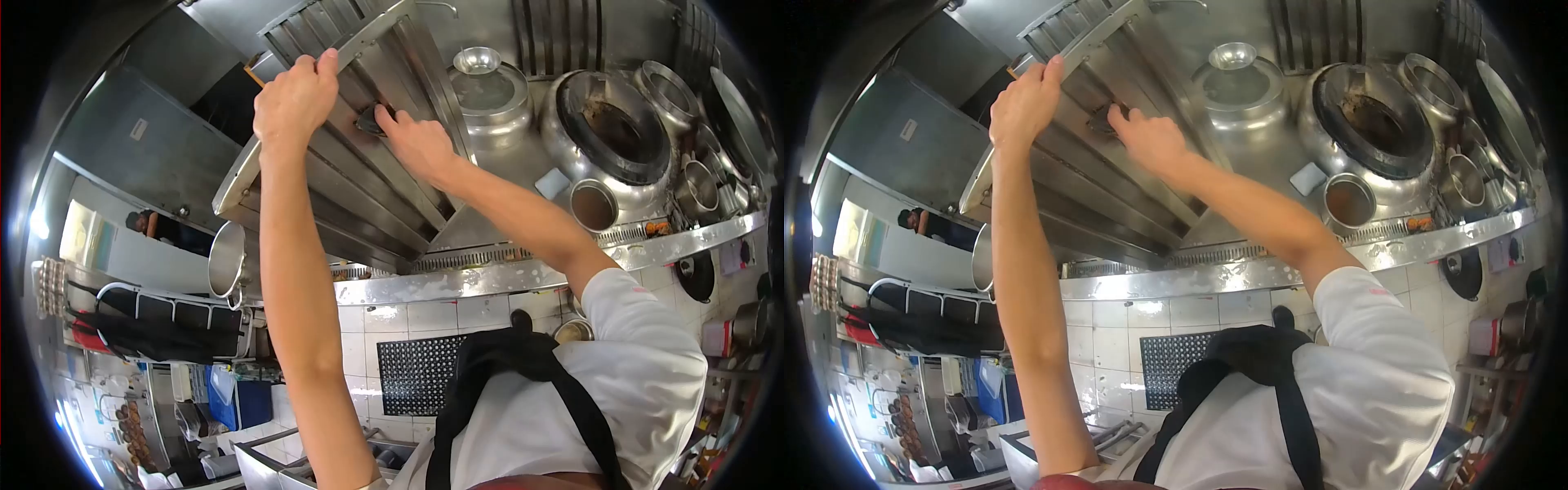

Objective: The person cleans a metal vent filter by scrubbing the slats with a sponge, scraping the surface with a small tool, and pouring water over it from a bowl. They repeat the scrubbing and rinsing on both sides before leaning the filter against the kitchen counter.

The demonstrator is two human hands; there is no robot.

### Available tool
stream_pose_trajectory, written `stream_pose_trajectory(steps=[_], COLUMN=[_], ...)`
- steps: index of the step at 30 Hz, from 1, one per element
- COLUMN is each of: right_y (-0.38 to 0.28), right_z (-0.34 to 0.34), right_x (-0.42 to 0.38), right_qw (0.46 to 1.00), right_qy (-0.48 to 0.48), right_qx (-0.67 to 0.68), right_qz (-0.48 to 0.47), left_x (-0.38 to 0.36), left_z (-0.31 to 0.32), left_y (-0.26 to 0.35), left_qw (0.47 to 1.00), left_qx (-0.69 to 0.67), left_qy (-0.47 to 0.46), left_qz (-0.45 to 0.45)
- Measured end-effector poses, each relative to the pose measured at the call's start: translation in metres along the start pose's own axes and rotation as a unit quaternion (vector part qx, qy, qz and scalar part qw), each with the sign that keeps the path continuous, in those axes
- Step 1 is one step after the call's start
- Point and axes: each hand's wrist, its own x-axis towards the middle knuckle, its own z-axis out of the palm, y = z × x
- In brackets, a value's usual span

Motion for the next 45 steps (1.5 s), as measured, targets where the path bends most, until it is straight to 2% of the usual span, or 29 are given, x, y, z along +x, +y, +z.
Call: stream_pose_trajectory(steps=[2,4,7,10,11,12,13,15,16,17,19,20,21,22,26,28,33,35,36,38,42,45], right_y=[-0.001,-0.008,-0.008,-0.004,-0.004,-0.005,-0.008,-0.03,-0.033,-0.035,-0.029,-0.029,-0.029,-0.027,-0.033,-0.028,-0.021,-0.016,-0.016,-0.016,-0.001,-0.008], right_z=[-0.002,-0.011,0.003,0.013,0.018,0.009,0.002,-0.009,-0.007,0.0,0.012,0.01,0.006,0.01,-0.005,0.002,0.007,0.02,0.021,0.019,0.018,0.013], right_x=[0.014,0.04,0.025,0.016,0.023,0.037,0.052,0.057,0.055,0.051,0.045,0.047,0.052,0.061,0.06,0.059,0.068,0.056,0.051,0.04,0.062,0.065], right_qw=[1.0,0.995,0.995,0.999,0.999,0.997,0.997,0.988,0.978,0.984,0.992,0.993,0.994,0.992,0.983,0.989,0.991,0.988,0.987,0.99,0.996,0.993], right_qy=[-0.022,0.092,0.086,0.04,0.03,0.07,0.078,0.098,0.084,0.066,0.035,0.023,0.009,0.047,0.065,0.047,0.016,0.094,0.097,0.033,0.029,0.022], right_qx=[-0.008,0.015,0.049,0.013,-0.019,-0.029,-0.016,0.114,0.179,0.148,0.053,0.053,0.056,0.095,0.158,0.112,0.107,0.104,0.107,0.107,0.076,0.11], right_qz=[0.003,-0.019,0.002,0.021,0.017,0.008,0.019,0.034,0.065,0.076,0.106,0.102,0.096,0.074,0.063,0.081,0.08,0.067,0.07,0.083,0.048,0.036], left_x=[0.004,0.004,0.002,0.009,0.014,0.016,0.011,0.011,-0.004,0.004,0.0,-0.003,-0.002,0.001,0.001,0.001,0.001,0.002,0.003,0.002,0.003,0.003], left_z=[0.0,-0.002,0.002,0.013,0.02,0.023,0.018,0.025,0.005,0.016,0.009,0.01,0.013,0.016,0.008,0.004,0.005,0.008,0.008,0.007,0.006,0.006], left_y=[0.001,0.002,-0.004,-0.009,-0.014,-0.021,-0.017,-0.031,-0.025,-0.026,-0.023,-0.025,-0.027,-0.03,-0.023,-0.022,-0.026,-0.024,-0.025,-0.026,-0.027,-0.029], left_qw=[1.0,1.0,1.0,0.999,0.991,0.976,0.977,0.977,0.99,0.996,0.993,0.994,0.993,0.992,0.993,0.994,0.989,0.993,0.993,0.993,0.99,0.991], left_qx=[-0.003,-0.004,-0.006,0.013,0.038,0.074,0.066,0.061,0.049,-0.034,-0.111,-0.102,-0.111,-0.119,-0.111,-0.108,-0.149,-0.119,-0.115,-0.116,-0.138,-0.132], left_qy=[-0.02,-0.015,-0.022,0.038,0.063,0.083,0.076,0.069,0.038,0.052,0.034,0.034,0.03,0.03,0.037,0.004,-0.02,-0.007,-0.008,-0.01,-0.03,-0.035], left_qz=[-0.007,-0.01,0.001,0.027,0.113,0.19,0.19,0.193,0.124,0.059,0.03,0.014,0.016,0.024,0.01,0.008,-0.018,-0.003,0.0,-0.001,-0.015,-0.004])
